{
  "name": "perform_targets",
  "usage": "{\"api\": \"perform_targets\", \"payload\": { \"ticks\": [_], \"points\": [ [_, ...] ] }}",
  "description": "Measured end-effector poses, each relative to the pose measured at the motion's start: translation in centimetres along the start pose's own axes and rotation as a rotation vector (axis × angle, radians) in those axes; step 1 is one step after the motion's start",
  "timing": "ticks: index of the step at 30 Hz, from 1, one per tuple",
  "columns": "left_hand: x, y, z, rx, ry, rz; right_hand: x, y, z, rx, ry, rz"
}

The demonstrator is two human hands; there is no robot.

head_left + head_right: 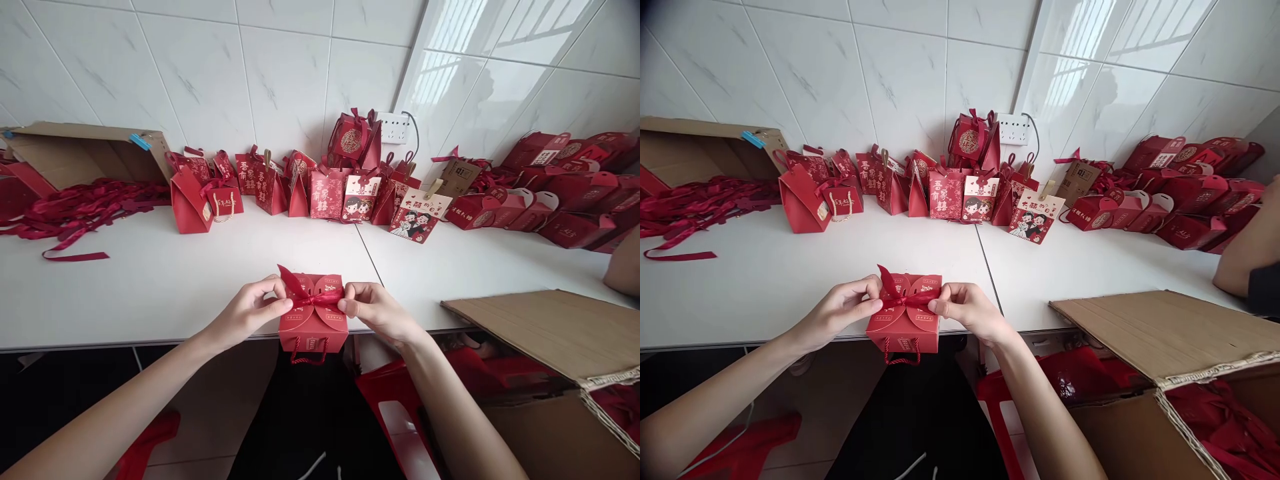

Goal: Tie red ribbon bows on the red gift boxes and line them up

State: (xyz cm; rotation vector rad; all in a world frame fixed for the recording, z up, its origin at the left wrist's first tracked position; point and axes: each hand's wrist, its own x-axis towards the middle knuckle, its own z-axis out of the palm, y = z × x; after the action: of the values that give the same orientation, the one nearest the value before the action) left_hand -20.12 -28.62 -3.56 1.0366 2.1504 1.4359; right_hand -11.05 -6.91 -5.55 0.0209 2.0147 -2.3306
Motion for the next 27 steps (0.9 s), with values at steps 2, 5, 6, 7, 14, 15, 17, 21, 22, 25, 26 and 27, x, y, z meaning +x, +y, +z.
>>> {"api": "perform_targets", "payload": {
  "ticks": [2, 5, 6, 7, 14, 15, 17, 21, 22, 25, 26, 27],
  "points": [
    [-0.1, -0.4, 0.2, -0.032, 0.019, 0.016, 0.1, 0.5, -0.1, 0.038, 0.009, -0.029],
    [-0.1, -0.8, 0.4, -0.081, 0.04, 0.026, 0.1, 1.0, -0.2, 0.078, 0.014, -0.047],
    [-0.1, -0.9, 0.5, -0.095, 0.041, 0.019, 0.2, 1.1, -0.2, 0.089, 0.016, -0.045],
    [-0.1, -0.9, 0.5, -0.109, 0.037, 0.009, 0.2, 1.2, -0.2, 0.099, 0.021, -0.042],
    [0.2, -1.2, -0.2, -0.159, -0.013, -0.01, 0.4, 1.6, -0.5, 0.161, 0.02, -0.04],
    [0.2, -1.3, -0.2, -0.173, -0.015, -0.014, 0.4, 1.6, -0.5, 0.17, 0.019, -0.042],
    [0.2, -1.6, -0.1, -0.226, -0.025, -0.036, 0.5, 1.7, -0.5, 0.189, 0.018, -0.04],
    [-0.1, -2.2, 0.6, -0.359, -0.041, -0.116, 0.7, 1.9, -0.5, 0.198, 0.027, -0.04],
    [-0.1, -2.3, 0.8, -0.392, -0.039, -0.133, 0.7, 1.9, -0.5, 0.195, 0.032, -0.041],
    [-0.4, -2.6, 1.4, -0.479, -0.023, -0.18, 0.7, 2.1, -0.5, 0.184, 0.043, -0.047],
    [-0.4, -2.7, 1.6, -0.502, -0.015, -0.186, 0.7, 2.1, -0.5, 0.178, 0.045, -0.052],
    [-0.4, -2.7, 1.7, -0.521, -0.004, -0.186, 0.7, 2.2, -0.5, 0.17, 0.047, -0.058]
  ]
}}
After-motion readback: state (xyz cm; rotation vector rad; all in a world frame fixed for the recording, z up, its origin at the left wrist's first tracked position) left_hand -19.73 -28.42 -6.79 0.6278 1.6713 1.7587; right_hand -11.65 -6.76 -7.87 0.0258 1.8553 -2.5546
